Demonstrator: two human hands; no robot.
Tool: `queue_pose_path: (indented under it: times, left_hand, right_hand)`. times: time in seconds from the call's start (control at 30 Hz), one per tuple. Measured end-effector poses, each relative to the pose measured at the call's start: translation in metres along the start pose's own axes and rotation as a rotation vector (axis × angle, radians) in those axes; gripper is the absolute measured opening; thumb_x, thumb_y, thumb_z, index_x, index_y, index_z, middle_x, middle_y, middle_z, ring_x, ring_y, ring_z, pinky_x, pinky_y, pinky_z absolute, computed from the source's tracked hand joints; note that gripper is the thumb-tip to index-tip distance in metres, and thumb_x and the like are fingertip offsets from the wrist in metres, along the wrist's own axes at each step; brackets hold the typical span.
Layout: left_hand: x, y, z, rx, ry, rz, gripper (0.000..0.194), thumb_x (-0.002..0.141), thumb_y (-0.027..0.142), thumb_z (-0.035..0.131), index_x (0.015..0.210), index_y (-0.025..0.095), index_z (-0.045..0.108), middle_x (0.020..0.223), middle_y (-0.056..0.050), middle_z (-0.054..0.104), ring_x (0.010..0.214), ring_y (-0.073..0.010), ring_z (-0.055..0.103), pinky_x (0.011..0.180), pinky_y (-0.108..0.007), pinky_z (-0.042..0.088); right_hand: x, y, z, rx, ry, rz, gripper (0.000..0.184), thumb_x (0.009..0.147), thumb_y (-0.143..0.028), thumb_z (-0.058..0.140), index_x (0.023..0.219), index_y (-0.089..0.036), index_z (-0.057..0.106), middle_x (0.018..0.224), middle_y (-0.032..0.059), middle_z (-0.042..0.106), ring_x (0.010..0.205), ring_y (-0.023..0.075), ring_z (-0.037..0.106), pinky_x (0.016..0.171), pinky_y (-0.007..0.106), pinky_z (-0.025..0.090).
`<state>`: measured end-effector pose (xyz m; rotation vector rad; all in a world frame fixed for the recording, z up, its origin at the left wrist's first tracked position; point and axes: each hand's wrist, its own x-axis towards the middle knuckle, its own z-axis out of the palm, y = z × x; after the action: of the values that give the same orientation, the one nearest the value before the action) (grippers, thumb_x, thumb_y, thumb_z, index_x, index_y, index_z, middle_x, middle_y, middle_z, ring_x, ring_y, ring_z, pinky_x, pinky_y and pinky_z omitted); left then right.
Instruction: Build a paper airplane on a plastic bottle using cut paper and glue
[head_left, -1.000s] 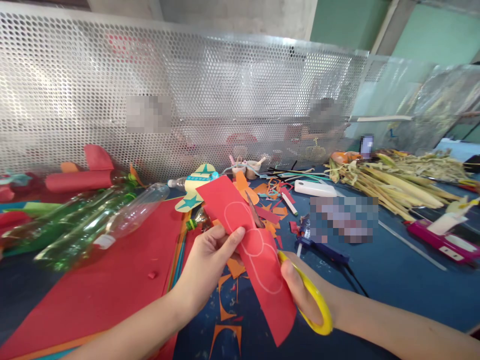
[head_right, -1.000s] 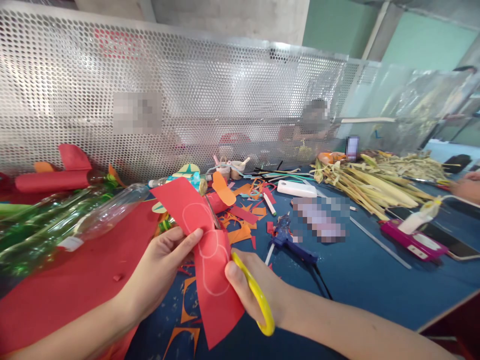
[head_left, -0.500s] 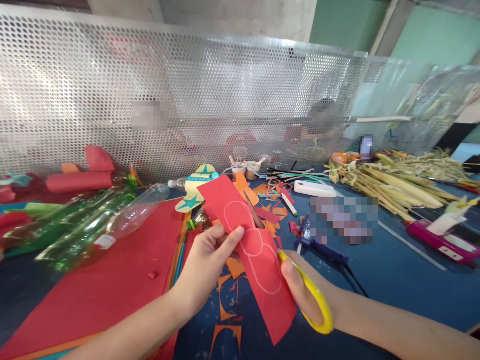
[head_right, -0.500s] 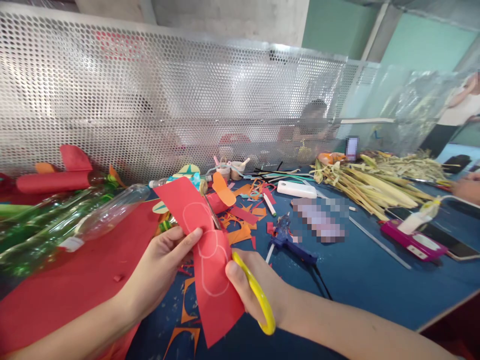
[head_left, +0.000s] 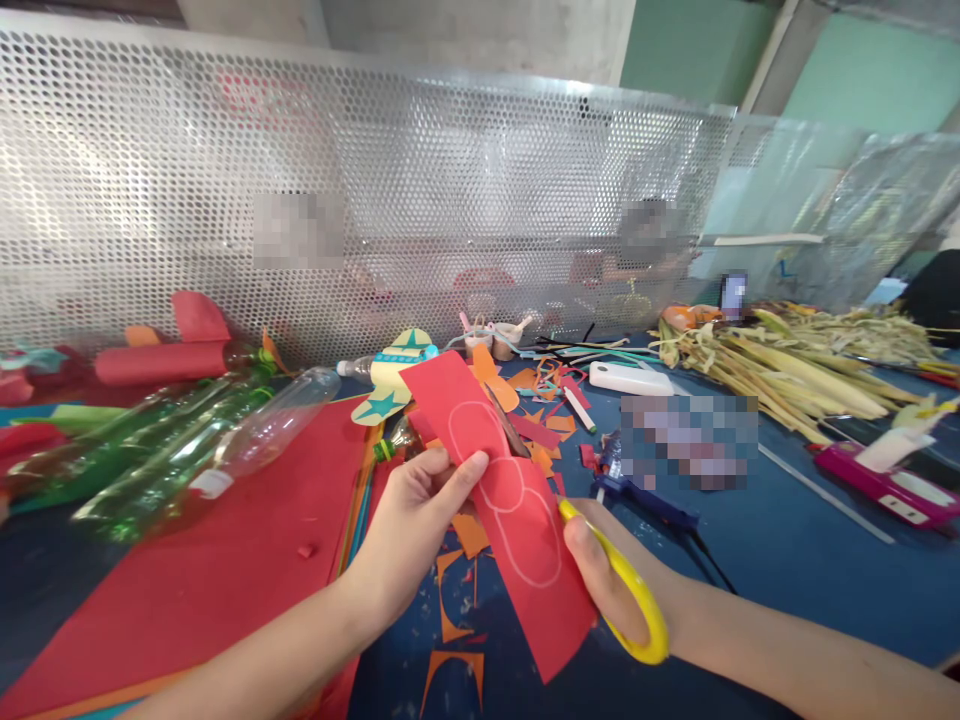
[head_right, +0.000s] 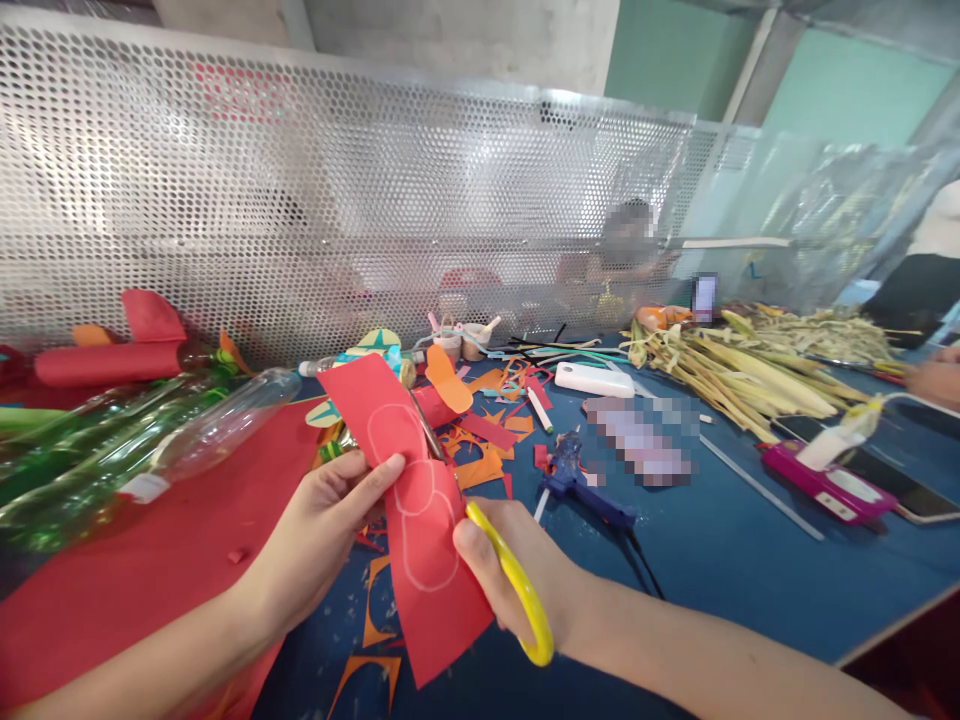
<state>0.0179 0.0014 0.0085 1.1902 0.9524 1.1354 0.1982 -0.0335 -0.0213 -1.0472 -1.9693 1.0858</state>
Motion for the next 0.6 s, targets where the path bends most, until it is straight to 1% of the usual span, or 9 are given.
queue_pose_path:
  times: [0.1, 0.17, 0.27, 0.37, 0.43, 0.5, 0.6]
  left_hand:
    - [0.0012, -0.0003, -0.0016, -0.022, -0.008, -0.003, 0.024, 0.072, 0.041, 0.072, 0.076, 0.017, 0.068, 0.069, -0.001, 0.07, 0.065, -0.0174, 0.066, 0.061, -0.026, 0.052]
    - [0.0025, -0.0005, -0.0028, -0.061, -0.032, -0.004, 0.023, 0.072, 0.04, 0.072, 0.077, 0.017, 0.069, 0.072, -0.001, 0.071, 0.065, -0.0164, 0.065, 0.062, -0.025, 0.052]
    - [0.0047, -0.0005, -0.004, -0.103, -0.049, -0.001, 0.022, 0.072, 0.039, 0.073, 0.08, 0.018, 0.069, 0.074, -0.001, 0.072, 0.065, -0.0146, 0.065, 0.063, -0.024, 0.052]
    - [0.0064, -0.0008, -0.0043, -0.113, -0.029, 0.013, 0.023, 0.073, 0.041, 0.072, 0.077, 0.018, 0.069, 0.073, -0.001, 0.071, 0.064, -0.0141, 0.064, 0.061, -0.022, 0.052]
    - [0.0073, -0.0011, -0.0044, -0.12, -0.016, 0.021, 0.024, 0.074, 0.041, 0.071, 0.076, 0.018, 0.068, 0.073, -0.001, 0.071, 0.063, -0.0146, 0.064, 0.06, -0.023, 0.052]
    - [0.0081, -0.0014, -0.0044, -0.133, -0.008, 0.019, 0.024, 0.074, 0.041, 0.071, 0.081, 0.018, 0.069, 0.076, -0.002, 0.072, 0.065, -0.0162, 0.065, 0.061, -0.025, 0.053]
    - [0.009, -0.0019, -0.0048, -0.141, 0.007, 0.01, 0.027, 0.073, 0.04, 0.072, 0.088, 0.018, 0.07, 0.079, -0.004, 0.073, 0.067, -0.0187, 0.067, 0.063, -0.028, 0.055]
  right_hand:
    - [0.0023, -0.0035, -0.0028, -0.114, 0.063, -0.005, 0.064, 0.093, -0.063, 0.011, 0.07, -0.02, 0.052, 0.054, -0.0013, 0.044, 0.054, 0.0156, 0.047, 0.057, 0.028, 0.042]
    - [0.0046, -0.0057, -0.005, -0.157, 0.072, -0.013, 0.065, 0.09, -0.068, 0.01, 0.066, -0.021, 0.048, 0.055, -0.0017, 0.041, 0.052, 0.0144, 0.043, 0.054, 0.027, 0.039]
    - [0.0067, -0.0077, -0.0068, -0.172, 0.078, -0.014, 0.062, 0.087, -0.072, 0.014, 0.062, -0.022, 0.041, 0.054, -0.0026, 0.037, 0.05, 0.0129, 0.039, 0.048, 0.026, 0.033]
    - [0.0063, -0.0072, -0.0063, -0.165, 0.111, -0.009, 0.058, 0.088, -0.07, 0.016, 0.062, -0.022, 0.036, 0.052, -0.0033, 0.034, 0.048, 0.0118, 0.036, 0.045, 0.026, 0.028]
    - [0.0056, -0.0053, -0.0055, -0.153, 0.1, -0.027, 0.058, 0.089, -0.068, 0.014, 0.061, -0.022, 0.033, 0.05, -0.0041, 0.032, 0.046, 0.0106, 0.034, 0.044, 0.025, 0.025]
    - [0.0051, -0.0033, -0.0047, -0.141, 0.067, -0.056, 0.058, 0.089, -0.069, 0.014, 0.061, -0.022, 0.031, 0.049, -0.0047, 0.031, 0.044, 0.0096, 0.032, 0.043, 0.024, 0.023]
    - [0.0049, -0.0034, -0.0042, -0.1, 0.027, -0.046, 0.059, 0.087, -0.071, 0.015, 0.065, -0.021, 0.035, 0.05, -0.0044, 0.035, 0.043, 0.0094, 0.035, 0.042, 0.024, 0.025]
